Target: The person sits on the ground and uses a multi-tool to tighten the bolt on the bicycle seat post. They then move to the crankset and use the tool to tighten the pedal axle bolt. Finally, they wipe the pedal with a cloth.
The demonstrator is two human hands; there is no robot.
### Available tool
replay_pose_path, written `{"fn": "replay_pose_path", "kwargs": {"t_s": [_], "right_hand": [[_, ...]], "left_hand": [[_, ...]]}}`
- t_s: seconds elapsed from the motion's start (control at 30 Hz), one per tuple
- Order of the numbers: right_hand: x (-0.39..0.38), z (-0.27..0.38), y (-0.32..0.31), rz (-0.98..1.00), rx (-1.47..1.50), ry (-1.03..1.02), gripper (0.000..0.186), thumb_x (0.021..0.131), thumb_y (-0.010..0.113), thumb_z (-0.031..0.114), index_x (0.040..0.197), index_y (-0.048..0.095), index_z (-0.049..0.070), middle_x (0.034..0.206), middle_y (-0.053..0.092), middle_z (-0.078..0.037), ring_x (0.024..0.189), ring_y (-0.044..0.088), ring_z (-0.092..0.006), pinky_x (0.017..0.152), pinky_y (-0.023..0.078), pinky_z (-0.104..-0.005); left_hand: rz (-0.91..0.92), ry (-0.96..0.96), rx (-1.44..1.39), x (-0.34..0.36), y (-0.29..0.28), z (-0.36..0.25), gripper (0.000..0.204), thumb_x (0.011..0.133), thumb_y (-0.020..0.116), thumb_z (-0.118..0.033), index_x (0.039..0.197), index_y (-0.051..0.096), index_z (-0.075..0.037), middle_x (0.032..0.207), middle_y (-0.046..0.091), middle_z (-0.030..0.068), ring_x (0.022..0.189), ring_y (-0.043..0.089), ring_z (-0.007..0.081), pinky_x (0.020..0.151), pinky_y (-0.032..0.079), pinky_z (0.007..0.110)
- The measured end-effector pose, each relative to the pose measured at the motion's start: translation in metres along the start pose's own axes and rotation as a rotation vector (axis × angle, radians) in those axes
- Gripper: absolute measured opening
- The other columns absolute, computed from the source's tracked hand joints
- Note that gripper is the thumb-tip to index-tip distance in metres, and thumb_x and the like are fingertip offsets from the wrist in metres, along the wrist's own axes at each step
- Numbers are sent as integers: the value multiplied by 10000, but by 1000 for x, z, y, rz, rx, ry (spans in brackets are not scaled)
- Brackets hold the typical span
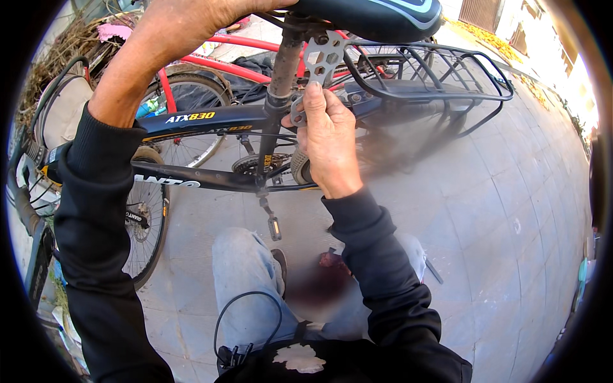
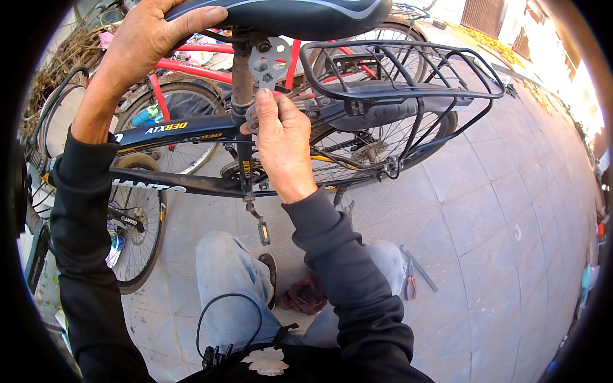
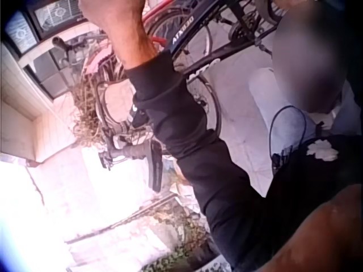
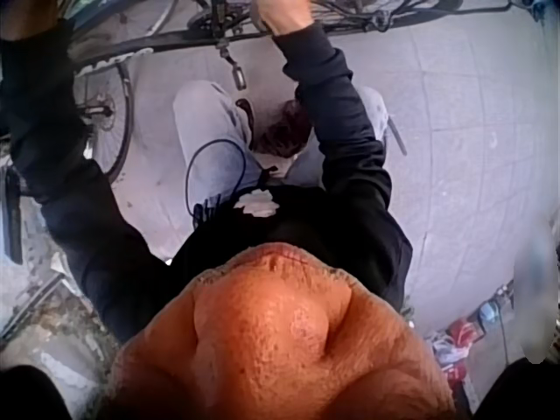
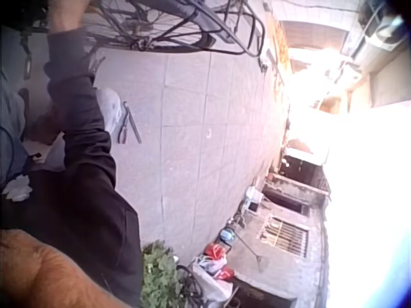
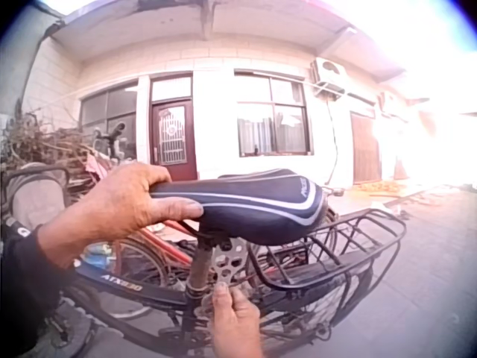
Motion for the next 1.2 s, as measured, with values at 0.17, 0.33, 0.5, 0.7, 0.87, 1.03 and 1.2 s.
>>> {"fn": "replay_pose_path", "kwargs": {"t_s": [0.17, 0.33, 0.5, 0.7, 0.87, 1.03, 1.2], "right_hand": [[1, -3, 5, -39, 38, -36, 354, 942, 537, 404, 808, 527, 77, 671, 610, -117, 387, 331, -22, 352, 234, -189], [-1, -6, 10, -58, 83, -25, 355, 939, 541, 408, 811, 521, 78, 665, 599, -117, 389, 329, -22, 347, 231, -189], [-3, -5, 11, -82, 98, 10, 365, 939, 538, 418, 806, 514, 79, 668, 593, -113, 391, 333, -25, 345, 234, -191], [-12, -5, 37, -56, 293, 104, 410, 947, 501, 448, 801, 510, 65, 655, 567, -103, 384, 353, -55, 340, 274, -209], [-7, -9, 36, -42, 312, 47, 423, 946, 498, 452, 796, 515, 57, 657, 567, -110, 388, 369, -63, 340, 276, -212], [-6, -14, 33, -19, 315, 23, 433, 935, 512, 464, 804, 527, 52, 665, 588, -119, 391, 390, -66, 341, 277, -213], [-6, -19, 32, -26, 358, -16, 437, 916, 539, 476, 808, 534, 53, 669, 600, -126, 394, 404, -69, 345, 274, -216]], "left_hand": [[-22, 17, -44, -8, -1, -11, 601, 703, 739, -544, 817, 679, 43, 683, 639, 133, 661, 613, 193, 608, 472, 325], [-22, -2, -43, -2, 2, 0, 589, 703, 749, -527, 827, 681, 45, 686, 641, 133, 660, 612, 189, 604, 470, 320], [-36, 12, -61, -7, 0, -11, 588, 701, 752, -525, 817, 678, 47, 675, 636, 125, 652, 607, 189, 596, 467, 315], [-35, -57, 15, -3, 2, -2, 590, 706, 741, -531, 799, 666, 47, 666, 623, 136, 636, 601, 199, 591, 464, 324], [-70, 191, 72, 6, 13, 26, 627, 747, 659, -626, 927, 681, -26, 674, 603, 44, 607, 580, 133, 561, 433, 256], [-85, 185, 98, 3, 13, 24, 611, 757, 655, -611, 888, 677, -15, 653, 579, 51, 586, 555, 129, 549, 417, 266], [-52, 92, 21, -1, 1, 0, 576, 729, 704, -550, 813, 671, 19, 648, 611, 118, 619, 601, 210, 589, 452, 323]]}}
Point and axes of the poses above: each hand's wrist, its own x-axis towards the middle knuckle, its own y-axis out of the palm, z = x × y, the point moved 2 cm from there along x, towards the middle knuckle
